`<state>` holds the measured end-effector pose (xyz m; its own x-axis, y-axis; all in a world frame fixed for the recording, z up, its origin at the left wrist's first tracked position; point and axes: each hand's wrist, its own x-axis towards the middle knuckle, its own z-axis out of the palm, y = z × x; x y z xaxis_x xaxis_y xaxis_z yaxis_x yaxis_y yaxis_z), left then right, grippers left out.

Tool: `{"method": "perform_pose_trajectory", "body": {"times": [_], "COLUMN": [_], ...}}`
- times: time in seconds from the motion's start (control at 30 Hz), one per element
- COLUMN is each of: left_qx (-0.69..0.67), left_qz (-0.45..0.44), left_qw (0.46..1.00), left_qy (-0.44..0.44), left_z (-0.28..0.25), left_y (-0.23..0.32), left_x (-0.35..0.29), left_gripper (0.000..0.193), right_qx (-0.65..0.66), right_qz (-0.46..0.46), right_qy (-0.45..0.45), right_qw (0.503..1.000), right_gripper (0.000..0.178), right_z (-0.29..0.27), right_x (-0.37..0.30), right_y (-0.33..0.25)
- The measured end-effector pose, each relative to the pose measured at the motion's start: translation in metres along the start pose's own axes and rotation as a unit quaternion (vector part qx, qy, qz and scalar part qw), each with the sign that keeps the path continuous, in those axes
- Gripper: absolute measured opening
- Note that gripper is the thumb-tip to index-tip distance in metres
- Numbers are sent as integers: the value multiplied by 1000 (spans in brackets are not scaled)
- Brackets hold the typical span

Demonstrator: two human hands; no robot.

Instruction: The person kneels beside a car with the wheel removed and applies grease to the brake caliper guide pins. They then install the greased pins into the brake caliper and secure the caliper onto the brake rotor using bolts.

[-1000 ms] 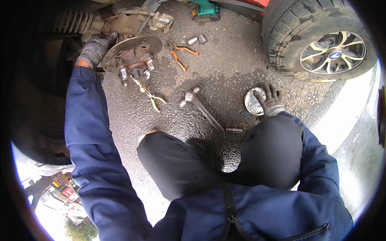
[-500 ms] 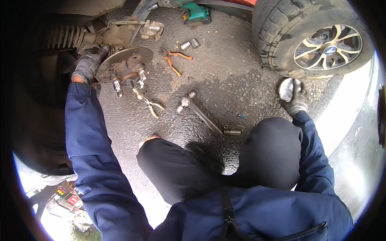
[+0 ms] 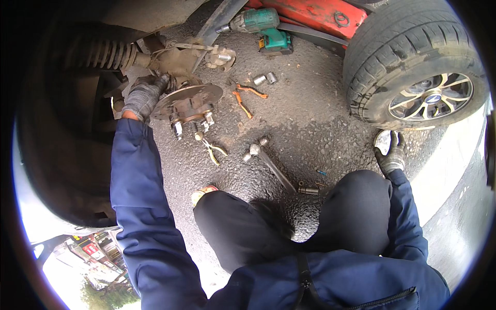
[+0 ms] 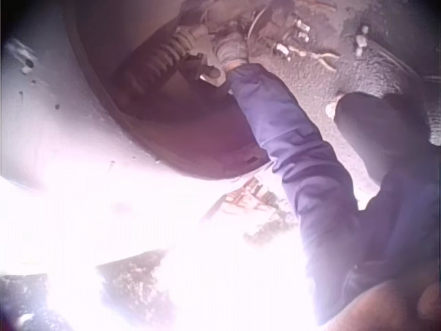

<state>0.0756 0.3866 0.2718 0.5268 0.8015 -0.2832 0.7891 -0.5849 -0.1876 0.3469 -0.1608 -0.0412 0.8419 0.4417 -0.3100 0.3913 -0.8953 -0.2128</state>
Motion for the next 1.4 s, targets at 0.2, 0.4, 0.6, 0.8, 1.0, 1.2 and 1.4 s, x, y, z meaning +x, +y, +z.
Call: {"method": "perform_pose_trajectory", "body": {"times": [0.2, 0.4, 0.6, 0.8, 1.0, 1.2, 1.4], "left_qx": [-153, -73, -100, -86, -47, -141, -165], "left_qz": [7, -73, -13, -96, -29, -30, -81], "left_qw": [988, 993, 993, 989, 995, 984, 981], "left_qy": [20, 59, 53, 65, 83, 106, 62], "left_z": [1, 5, 12, 14, 25, 31, 28], "left_y": [1, 4, -6, -3, -11, -11, -3], "left_x": [-5, -8, -3, -2, 11, 4, -1], "left_gripper": [46, 55, 50, 57, 53, 55, 62], "right_qx": [113, 415, 309, 150, 114, 42, -200], "right_qz": [-84, -112, -273, -395, -398, -481, -399], "right_qy": [4, -180, -268, -284, -224, 88, 250], "right_qw": [990, 885, 871, 861, 882, 871, 859], "right_gripper": [63, 38, 37, 45, 46, 37, 33], "right_z": [-17, -93, -170, -179, -181, -235, -297], "right_x": [11, 22, 17, 4, -6, 8, 44], "right_y": [-4, -57, -150, -216, -240, -258, -224]}}
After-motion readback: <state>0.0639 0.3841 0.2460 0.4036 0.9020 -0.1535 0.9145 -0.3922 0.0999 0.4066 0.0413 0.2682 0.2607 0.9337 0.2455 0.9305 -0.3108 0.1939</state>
